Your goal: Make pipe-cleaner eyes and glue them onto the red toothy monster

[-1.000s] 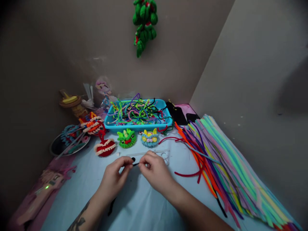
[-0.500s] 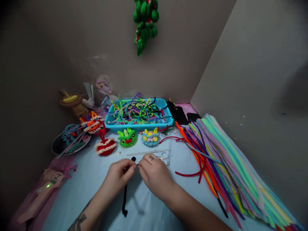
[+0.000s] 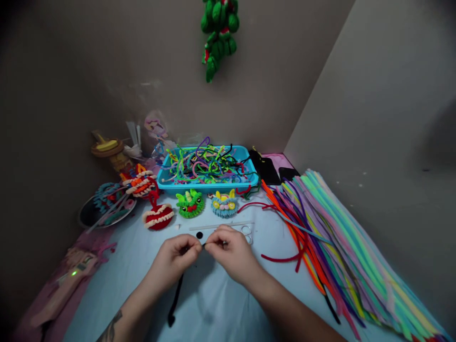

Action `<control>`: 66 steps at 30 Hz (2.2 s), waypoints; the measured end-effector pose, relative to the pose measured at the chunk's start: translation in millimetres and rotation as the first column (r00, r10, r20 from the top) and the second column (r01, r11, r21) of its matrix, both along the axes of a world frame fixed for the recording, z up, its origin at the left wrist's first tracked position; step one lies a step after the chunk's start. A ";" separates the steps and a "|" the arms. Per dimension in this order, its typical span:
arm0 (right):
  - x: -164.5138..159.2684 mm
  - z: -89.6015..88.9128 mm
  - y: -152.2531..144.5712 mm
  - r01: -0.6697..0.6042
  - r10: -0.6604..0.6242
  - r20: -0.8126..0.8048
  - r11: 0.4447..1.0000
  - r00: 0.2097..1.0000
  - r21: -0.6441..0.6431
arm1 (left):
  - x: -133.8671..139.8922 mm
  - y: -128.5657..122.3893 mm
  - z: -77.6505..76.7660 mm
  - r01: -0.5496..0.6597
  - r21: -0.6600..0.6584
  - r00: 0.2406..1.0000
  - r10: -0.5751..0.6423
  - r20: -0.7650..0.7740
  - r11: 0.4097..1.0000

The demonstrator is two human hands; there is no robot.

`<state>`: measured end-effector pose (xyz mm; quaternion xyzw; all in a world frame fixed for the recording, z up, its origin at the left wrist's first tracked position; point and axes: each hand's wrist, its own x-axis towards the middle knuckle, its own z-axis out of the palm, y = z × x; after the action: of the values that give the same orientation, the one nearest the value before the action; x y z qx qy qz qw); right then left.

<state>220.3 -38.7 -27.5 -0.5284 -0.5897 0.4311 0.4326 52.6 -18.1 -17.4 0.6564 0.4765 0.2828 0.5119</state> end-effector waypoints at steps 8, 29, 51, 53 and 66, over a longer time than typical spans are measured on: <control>1.9 -7.7 8.1 -0.356 -0.069 -0.628 0.773 0.776 -0.525 | 0.0 -0.1 7.9 0.090 -0.255 0.986 -0.050 0.159 0.963; 6.7 -1.0 7.0 0.097 -0.107 -0.088 0.989 0.990 -0.107 | -2.4 6.9 1.4 -0.092 -0.102 0.990 0.102 0.095 0.990; 47.6 21.8 4.5 0.423 -0.412 -0.657 0.893 0.631 -0.154 | 84.8 9.1 21.9 -0.042 -0.346 0.774 0.249 0.582 0.937; 30.6 16.5 0.8 0.320 -0.363 -0.642 0.929 0.676 -0.188 | 71.2 0.8 14.4 -0.114 -0.317 0.784 0.281 0.554 0.942; -10.1 -9.8 -8.8 0.225 -0.242 -0.496 0.970 0.834 -0.094 | 32.6 -0.4 -1.9 -0.244 -0.196 0.867 0.304 0.396 0.950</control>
<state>210.2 -47.6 -37.2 -0.4723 -0.3806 0.5073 0.6121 85.2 -18.5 -19.3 0.4680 0.4617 0.4536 0.6017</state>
